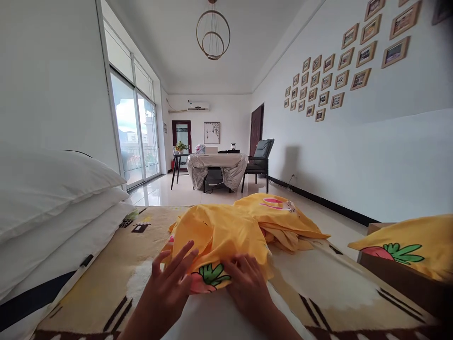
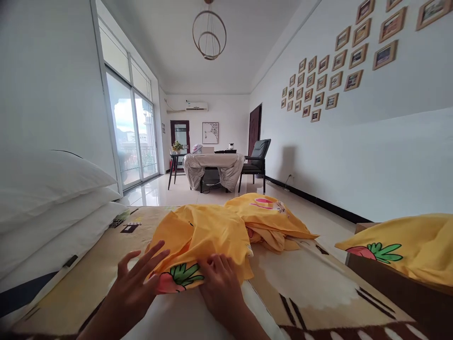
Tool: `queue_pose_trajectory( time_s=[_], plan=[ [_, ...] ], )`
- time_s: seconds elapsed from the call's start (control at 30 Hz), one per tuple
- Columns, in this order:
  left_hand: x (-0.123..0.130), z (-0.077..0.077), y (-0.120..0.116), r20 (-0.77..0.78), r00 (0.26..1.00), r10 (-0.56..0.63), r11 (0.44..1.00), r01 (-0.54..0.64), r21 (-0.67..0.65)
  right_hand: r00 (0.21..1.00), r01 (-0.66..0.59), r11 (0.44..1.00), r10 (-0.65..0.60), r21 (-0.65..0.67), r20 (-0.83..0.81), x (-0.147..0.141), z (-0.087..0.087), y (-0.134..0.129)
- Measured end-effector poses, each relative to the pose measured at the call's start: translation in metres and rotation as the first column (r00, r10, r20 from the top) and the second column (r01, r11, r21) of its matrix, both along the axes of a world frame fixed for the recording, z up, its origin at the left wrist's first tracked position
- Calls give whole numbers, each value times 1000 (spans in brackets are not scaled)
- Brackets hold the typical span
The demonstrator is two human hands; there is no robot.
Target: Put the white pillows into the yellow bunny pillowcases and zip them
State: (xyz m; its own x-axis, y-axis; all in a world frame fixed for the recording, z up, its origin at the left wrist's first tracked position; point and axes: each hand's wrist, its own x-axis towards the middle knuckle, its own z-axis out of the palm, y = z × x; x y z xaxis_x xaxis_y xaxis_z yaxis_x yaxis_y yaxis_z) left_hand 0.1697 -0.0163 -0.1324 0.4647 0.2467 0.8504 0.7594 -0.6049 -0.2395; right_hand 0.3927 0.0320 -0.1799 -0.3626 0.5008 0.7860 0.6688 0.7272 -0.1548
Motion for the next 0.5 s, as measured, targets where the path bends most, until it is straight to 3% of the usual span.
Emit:
queue_pose_trajectory(
  time_s=[0.13,0.3,0.37,0.43,0.5],
  plan=[
    [13,11,-31,-70,992,-106,994,107,15,990,4,993,12,114,-141,6,6,1],
    [7,6,-35,-176,984,4,1000,-5,-6,965,257,922,-227,289,-134,36,16,16],
    [0,2,-34,-205,975,87,992,-103,-70,942,334,882,-295,334,-163,55,25,18],
    [-6,-1,-31,-256,947,196,927,-264,-268,934,355,853,-306,383,-184,72,34,16],
    [-12,-5,-28,-308,914,266,764,-394,-511,935,354,845,-305,401,-181,85,42,12]
  ],
)
